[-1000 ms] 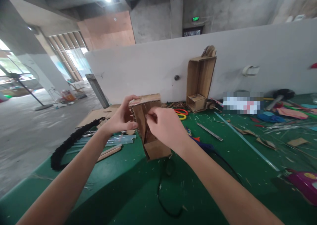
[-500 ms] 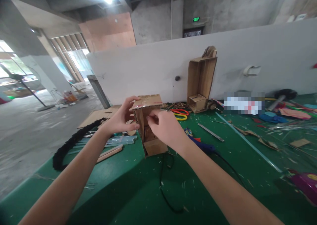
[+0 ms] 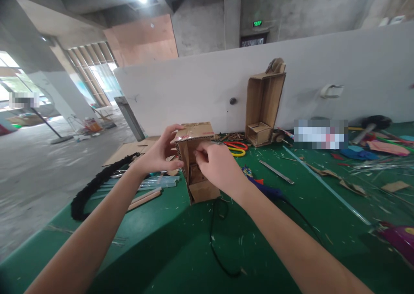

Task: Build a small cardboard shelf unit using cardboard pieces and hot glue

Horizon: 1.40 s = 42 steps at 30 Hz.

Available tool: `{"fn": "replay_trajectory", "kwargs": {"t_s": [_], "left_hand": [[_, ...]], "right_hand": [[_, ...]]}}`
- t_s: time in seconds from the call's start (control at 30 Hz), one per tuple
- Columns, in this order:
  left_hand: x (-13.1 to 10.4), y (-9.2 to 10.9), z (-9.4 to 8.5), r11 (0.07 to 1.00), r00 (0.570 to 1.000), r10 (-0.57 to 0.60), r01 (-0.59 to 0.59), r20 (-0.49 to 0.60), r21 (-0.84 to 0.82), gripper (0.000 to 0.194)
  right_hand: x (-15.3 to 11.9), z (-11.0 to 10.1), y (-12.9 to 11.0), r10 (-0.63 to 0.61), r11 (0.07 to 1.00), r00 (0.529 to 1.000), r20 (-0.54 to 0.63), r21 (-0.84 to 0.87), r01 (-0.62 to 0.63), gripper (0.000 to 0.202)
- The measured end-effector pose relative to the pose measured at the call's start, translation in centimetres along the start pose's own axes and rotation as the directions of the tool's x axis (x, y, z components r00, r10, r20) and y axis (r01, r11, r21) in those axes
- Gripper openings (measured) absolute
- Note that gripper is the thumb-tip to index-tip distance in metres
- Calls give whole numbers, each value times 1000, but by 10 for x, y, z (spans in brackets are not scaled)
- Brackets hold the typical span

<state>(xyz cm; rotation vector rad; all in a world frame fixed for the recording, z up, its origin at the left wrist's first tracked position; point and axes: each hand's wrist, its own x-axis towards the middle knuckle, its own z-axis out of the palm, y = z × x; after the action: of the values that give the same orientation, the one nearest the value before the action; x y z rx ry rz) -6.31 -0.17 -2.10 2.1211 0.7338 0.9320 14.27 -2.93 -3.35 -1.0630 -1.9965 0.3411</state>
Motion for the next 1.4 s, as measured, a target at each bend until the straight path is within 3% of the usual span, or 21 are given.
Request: {"fn": "replay_trajectory", "kwargs": {"t_s": [0.17, 0.27, 0.4, 0.47, 0.57, 0.67, 1.1, 1.4], "left_hand": [[1, -7, -1, 998, 999, 0, -3, -43, -66, 82], [2, -15, -4, 977, 994, -20, -4, -110, -212, 76], [1, -27, -9, 900, 963, -159, 50, -218, -434, 74], [0, -31, -10, 861, 943, -231, 84, -241, -501, 75], [0, -35, -11, 819, 929, -276, 93, -248, -566, 71], [0, -38, -11, 788, 930, -291, 99, -225, -608, 63], [-1, -42, -11, 771, 946, -260, 81, -196, -631, 66], [-1, -45, -8, 749, 938, -281, 81, -204, -658, 63]], "right_hand": [[0, -4, -3, -1, 1000, 998, 56, -10, 1, 20], [0, -13, -8, 10, 1000, 999, 50, -26, -9, 26], [-4, -38, -15, 5, 999, 998, 62, -37, -3, 34], [-8, -52, -16, -42, 997, 983, 179, -50, 52, 38], [-14, -68, -15, -103, 988, 886, 452, -56, 143, 70], [-17, -71, -12, -86, 986, 819, 568, -71, 153, 81], [-14, -64, -11, -169, 978, 853, 493, -22, 207, 74], [-13, -64, -10, -148, 987, 867, 476, 20, 157, 72]]}}
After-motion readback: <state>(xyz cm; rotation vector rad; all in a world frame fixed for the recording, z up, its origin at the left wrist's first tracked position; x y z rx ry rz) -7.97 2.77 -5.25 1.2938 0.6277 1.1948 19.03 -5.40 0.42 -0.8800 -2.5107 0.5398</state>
